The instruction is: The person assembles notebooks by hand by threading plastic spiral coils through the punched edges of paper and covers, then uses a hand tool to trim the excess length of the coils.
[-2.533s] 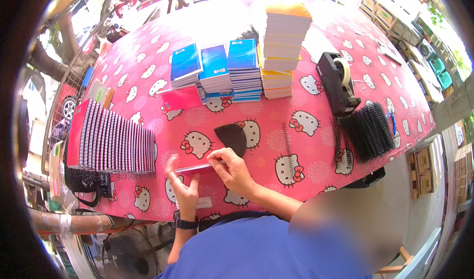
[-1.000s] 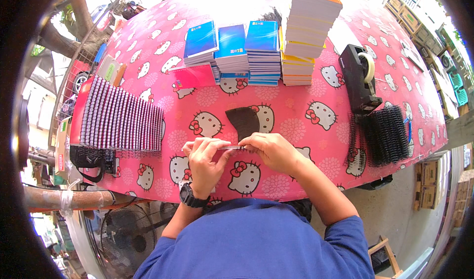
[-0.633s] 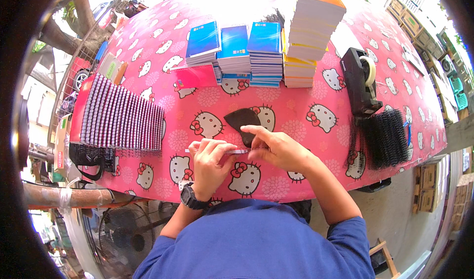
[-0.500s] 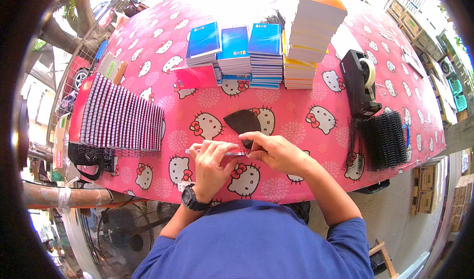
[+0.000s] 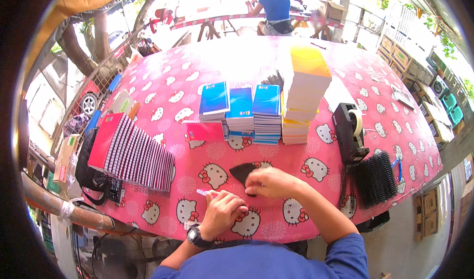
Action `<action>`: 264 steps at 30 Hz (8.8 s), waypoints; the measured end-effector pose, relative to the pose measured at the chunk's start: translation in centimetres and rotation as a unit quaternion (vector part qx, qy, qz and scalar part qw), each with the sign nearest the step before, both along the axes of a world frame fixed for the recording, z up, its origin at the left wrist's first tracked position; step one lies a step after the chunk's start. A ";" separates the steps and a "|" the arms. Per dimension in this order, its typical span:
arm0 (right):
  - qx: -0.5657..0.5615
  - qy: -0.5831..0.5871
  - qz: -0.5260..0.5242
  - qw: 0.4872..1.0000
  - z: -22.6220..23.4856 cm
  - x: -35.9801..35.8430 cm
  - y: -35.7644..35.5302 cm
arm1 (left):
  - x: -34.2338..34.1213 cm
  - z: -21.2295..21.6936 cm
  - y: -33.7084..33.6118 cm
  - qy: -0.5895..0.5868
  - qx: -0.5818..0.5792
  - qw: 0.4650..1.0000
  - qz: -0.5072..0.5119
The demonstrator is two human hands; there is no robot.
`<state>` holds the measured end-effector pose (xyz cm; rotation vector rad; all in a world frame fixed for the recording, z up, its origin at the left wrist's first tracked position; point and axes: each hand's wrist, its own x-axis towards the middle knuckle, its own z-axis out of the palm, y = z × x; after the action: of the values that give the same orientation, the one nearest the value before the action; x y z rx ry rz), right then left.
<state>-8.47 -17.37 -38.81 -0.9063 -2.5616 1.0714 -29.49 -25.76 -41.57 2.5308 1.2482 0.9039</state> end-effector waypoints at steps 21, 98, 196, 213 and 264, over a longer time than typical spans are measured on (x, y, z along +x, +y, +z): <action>0.132 -0.017 -0.105 0.986 -4.6 -1.0 -0.9 | -1.4 1.6 0.5 -0.088 -0.065 0.990 -0.091; 0.070 0.291 -0.211 0.931 2.7 -6.7 -5.9 | -2.0 1.9 0.9 -0.419 -0.148 0.896 0.018; 0.293 -0.083 -0.659 0.688 -4.9 17.6 -7.6 | -0.1 -0.7 -0.5 -0.089 0.101 0.990 0.031; -0.012 0.198 -0.255 0.946 -1.5 0.5 -6.8 | -0.9 -0.4 0.3 -0.075 0.041 0.996 0.035; -0.195 0.279 -0.031 0.940 -1.3 0.1 -4.4 | -4.1 -1.8 1.0 -0.051 0.015 0.999 0.008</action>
<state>-8.41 -21.76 -40.10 -0.6298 -1.8812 1.5812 -33.54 -24.78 -43.42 2.4664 1.2346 1.0478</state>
